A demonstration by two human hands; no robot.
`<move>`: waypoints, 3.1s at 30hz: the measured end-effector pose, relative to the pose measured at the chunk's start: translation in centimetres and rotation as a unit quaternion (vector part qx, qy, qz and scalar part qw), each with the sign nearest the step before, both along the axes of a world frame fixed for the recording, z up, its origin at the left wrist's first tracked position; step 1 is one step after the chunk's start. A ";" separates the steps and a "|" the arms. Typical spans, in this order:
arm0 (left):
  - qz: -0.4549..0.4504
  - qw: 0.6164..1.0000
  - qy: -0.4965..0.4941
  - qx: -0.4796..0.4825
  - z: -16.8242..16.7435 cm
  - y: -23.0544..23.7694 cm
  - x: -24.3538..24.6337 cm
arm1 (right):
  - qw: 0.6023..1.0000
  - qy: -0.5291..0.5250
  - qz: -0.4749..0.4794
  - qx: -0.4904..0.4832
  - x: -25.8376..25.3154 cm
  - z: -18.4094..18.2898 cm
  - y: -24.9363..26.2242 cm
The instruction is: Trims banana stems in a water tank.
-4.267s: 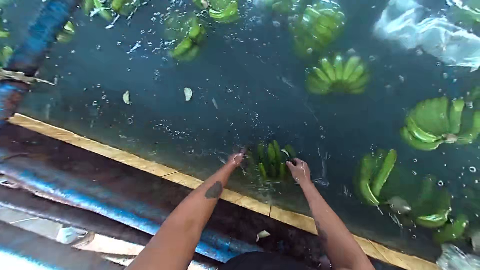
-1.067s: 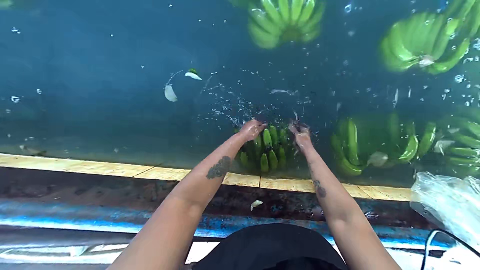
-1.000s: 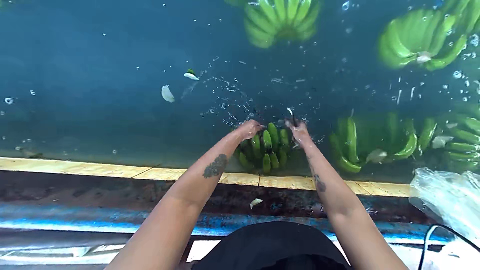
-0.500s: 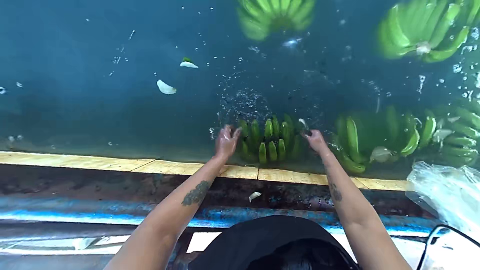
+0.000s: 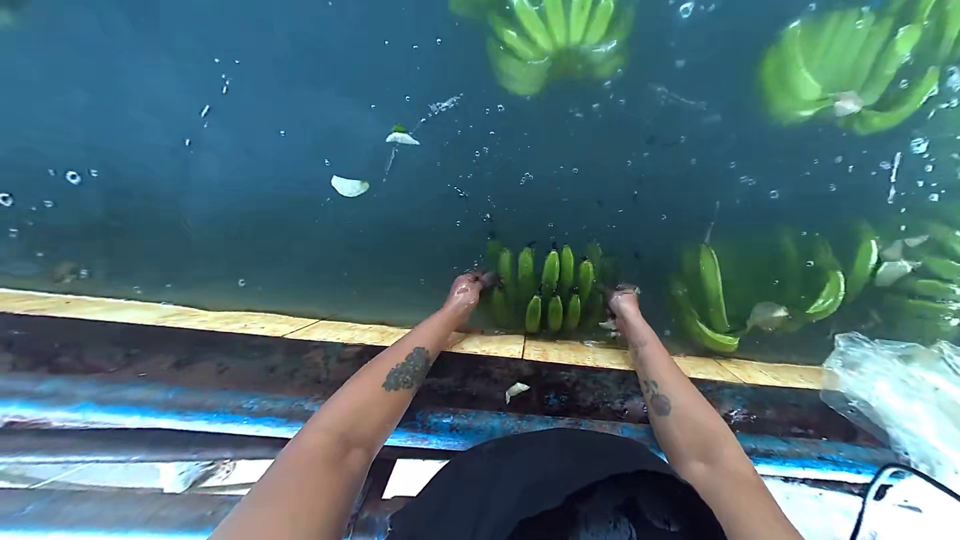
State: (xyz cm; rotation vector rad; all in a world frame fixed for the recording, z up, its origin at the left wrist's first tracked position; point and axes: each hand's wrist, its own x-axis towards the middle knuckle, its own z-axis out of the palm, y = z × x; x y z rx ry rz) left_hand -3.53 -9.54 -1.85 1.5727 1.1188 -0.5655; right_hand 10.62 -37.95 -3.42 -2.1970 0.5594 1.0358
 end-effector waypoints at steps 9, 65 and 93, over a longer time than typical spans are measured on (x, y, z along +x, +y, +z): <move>-0.040 0.995 -0.091 -0.001 0.4 -2.5 0.2 | 0.930 -0.029 0.362 -0.049 4.4 8.2 3.6; 0.404 0.905 0.060 -0.119 -0.8 1.4 3.6 | 0.971 0.049 -0.026 0.232 -1.3 1.7 2.6; -0.279 0.852 -0.373 0.241 0.9 -5.4 5.2 | 0.952 -0.108 -0.248 0.146 4.3 -1.0 -3.0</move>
